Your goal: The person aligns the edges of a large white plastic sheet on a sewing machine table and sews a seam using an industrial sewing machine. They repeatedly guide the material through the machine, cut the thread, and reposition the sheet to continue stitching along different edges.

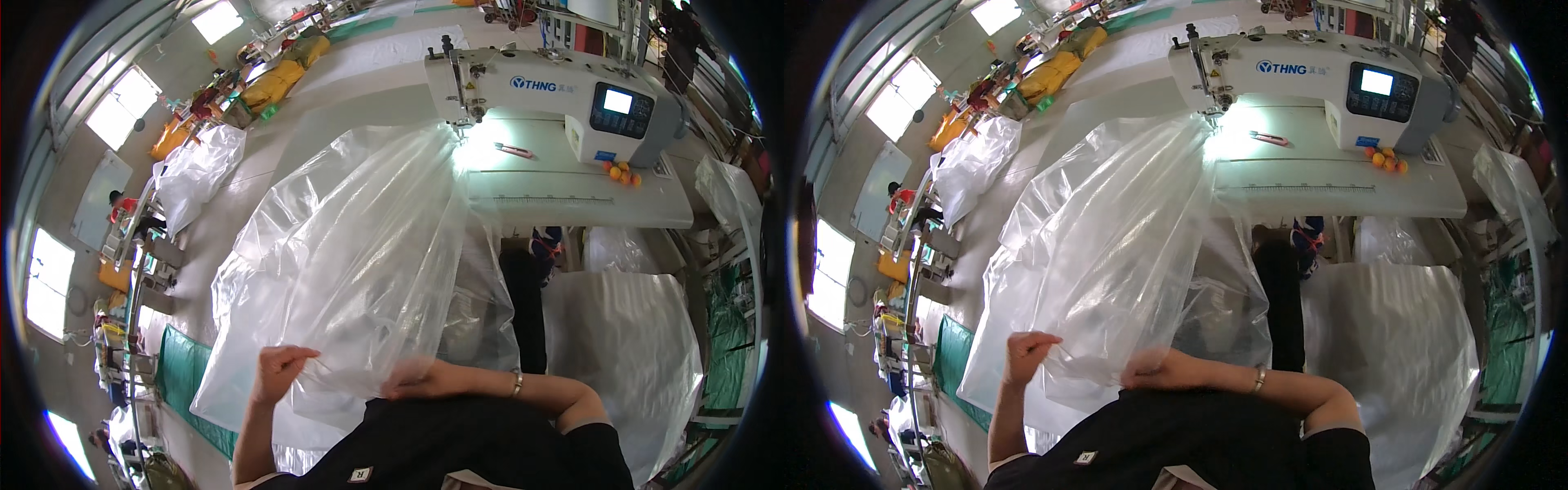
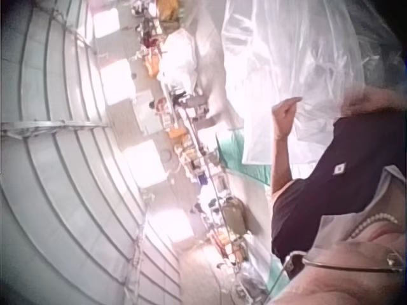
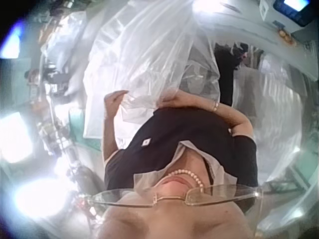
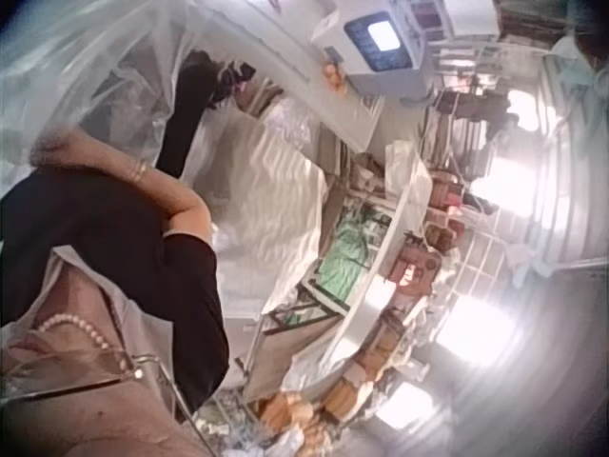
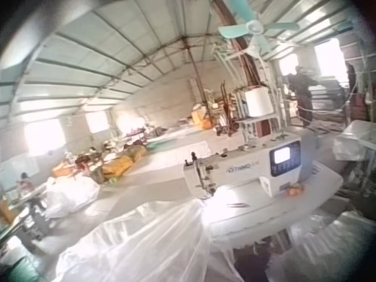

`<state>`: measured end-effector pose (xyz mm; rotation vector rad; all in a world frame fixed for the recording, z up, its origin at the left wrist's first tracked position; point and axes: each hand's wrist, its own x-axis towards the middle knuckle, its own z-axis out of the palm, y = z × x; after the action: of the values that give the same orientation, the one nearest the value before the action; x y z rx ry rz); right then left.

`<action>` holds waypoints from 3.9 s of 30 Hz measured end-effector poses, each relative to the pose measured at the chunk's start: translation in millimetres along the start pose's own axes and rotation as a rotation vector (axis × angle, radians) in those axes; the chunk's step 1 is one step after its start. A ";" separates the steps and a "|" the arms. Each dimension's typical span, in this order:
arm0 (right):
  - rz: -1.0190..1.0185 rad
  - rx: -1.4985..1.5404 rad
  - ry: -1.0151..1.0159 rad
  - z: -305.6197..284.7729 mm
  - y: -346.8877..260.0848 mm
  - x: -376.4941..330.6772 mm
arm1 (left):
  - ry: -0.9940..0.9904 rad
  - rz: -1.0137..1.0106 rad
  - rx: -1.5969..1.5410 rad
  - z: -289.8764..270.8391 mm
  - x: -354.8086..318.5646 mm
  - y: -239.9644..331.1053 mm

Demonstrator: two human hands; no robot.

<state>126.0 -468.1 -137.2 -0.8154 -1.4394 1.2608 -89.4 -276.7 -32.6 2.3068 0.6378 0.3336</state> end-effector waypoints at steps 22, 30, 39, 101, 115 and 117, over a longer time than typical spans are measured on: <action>0.163 -0.425 1.345 -146.1 25.7 -74.5 | -0.313 -0.104 -0.386 133.6 67.1 43.3; 0.163 0.614 0.942 -142.3 96.1 -121.2 | -0.362 -0.017 -0.513 143.8 82.8 96.2; 0.103 -0.283 0.889 -42.5 -43.1 -118.8 | -0.438 0.089 -0.532 165.0 87.1 108.3; 0.781 -1.475 0.815 -324.3 -13.5 64.0 | -0.194 0.367 -0.164 167.8 210.2 59.7; 0.485 -1.347 0.976 -179.9 -8.4 -3.9 | -0.015 0.684 0.271 194.7 280.8 77.7; 0.442 -1.333 1.008 -186.0 -1.1 -3.4 | 0.016 0.692 0.310 207.3 287.5 65.4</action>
<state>305.2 -419.2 -148.0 -2.3023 -1.0751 -0.1659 260.4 -282.7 -119.4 2.7746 -0.1440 0.6013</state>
